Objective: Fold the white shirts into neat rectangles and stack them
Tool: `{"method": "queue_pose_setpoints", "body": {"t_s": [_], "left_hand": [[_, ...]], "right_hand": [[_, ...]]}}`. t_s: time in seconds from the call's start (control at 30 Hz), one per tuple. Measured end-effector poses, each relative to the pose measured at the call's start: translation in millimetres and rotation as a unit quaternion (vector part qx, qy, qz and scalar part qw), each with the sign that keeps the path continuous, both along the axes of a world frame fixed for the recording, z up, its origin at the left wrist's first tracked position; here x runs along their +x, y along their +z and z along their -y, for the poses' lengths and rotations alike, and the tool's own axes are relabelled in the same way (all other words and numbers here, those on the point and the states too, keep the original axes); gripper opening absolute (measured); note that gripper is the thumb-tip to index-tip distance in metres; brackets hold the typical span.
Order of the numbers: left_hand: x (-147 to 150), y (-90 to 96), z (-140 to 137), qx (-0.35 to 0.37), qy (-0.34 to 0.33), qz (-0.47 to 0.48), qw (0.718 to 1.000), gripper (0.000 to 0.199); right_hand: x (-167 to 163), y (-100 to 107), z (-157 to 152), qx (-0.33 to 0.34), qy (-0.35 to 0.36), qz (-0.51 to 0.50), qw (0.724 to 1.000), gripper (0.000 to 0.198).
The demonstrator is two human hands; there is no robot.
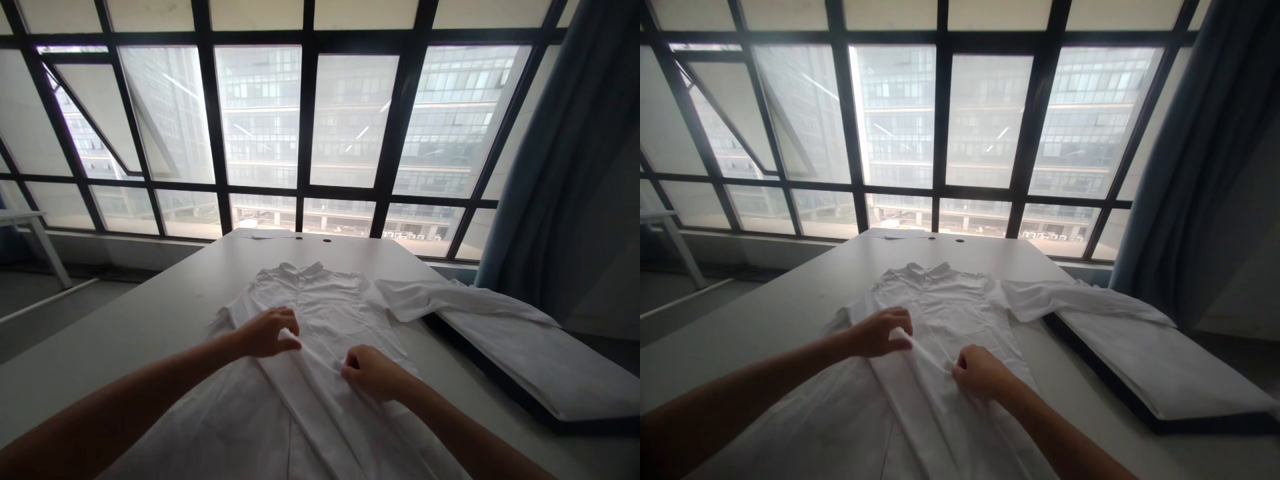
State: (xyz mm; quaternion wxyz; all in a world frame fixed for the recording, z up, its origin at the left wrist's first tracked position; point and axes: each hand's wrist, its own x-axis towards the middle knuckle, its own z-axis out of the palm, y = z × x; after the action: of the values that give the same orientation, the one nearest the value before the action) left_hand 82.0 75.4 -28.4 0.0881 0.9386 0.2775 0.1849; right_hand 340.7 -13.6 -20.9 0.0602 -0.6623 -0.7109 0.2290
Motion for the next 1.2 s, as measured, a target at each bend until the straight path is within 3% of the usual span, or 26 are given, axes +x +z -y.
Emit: {"method": "queue_pose_setpoints", "body": {"t_s": [0.07, 0.13, 0.2, 0.33, 0.47, 0.6, 0.7, 0.8, 0.87, 0.93, 1.03, 1.2], "left_hand": [[-4, -0.5, 35, -0.041, -0.115, -0.005, 0.993, 0.037], [-7, -5.8, 58, -0.057, -0.163, -0.008, 0.985, 0.031], [-8, -11.5, 70, -0.049, -0.161, -0.004, 0.986, 0.021], [-11, -10.9, 79, -0.03, -0.145, 0.008, 0.989, 0.022], [-17, -2.8, 83, -0.107, -0.141, 0.038, 0.984, 0.022], [-24, -7.1, 72, -0.151, -0.131, 0.002, 0.98, 0.029], [-35, -14.1, 44, -0.102, -0.047, -0.008, 0.994, 0.039], [-50, -21.5, 3, -0.016, 0.112, -0.023, 0.993, 0.042], [-61, -28.2, -24, 0.021, 0.213, -0.069, 0.974, 0.04], [-70, -36.6, -46, 0.013, 0.28, -0.12, 0.952, 0.047], [-83, -48.0, -65, -0.034, 0.304, -0.155, 0.939, 0.059], [-96, -44.5, -72, -0.088, 0.292, -0.178, 0.936, 0.073]], "right_hand": [[2, 0, -1, 0.016, -0.007, 0.025, 1.0, 0.015], [1, -1, 0, 0.028, -0.018, 0.04, 0.999, 0.016], [-1, -2, 3, 0.034, -0.017, 0.046, 0.998, 0.019], [-6, -3, 11, 0.042, -0.008, 0.078, 0.996, 0.019], [-7, -3, 16, 0.043, 0.0, 0.084, 0.996, 0.015], [-8, 1, 26, 0.069, 0.009, 0.092, 0.993, 0.022], [-11, 7, 36, 0.065, 0.006, 0.1, 0.993, 0.034], [-18, 8, 44, 0.117, 0.019, 0.106, 0.987, 0.051], [-24, 7, 48, 0.186, 0.064, 0.104, 0.975, 0.058], [-29, 3, 51, 0.215, 0.159, 0.078, 0.96, 0.065], [-28, -5, 58, 0.165, 0.308, 0.014, 0.937, 0.075], [-15, -12, 70, 0.113, 0.404, -0.05, 0.906, 0.077]]}}
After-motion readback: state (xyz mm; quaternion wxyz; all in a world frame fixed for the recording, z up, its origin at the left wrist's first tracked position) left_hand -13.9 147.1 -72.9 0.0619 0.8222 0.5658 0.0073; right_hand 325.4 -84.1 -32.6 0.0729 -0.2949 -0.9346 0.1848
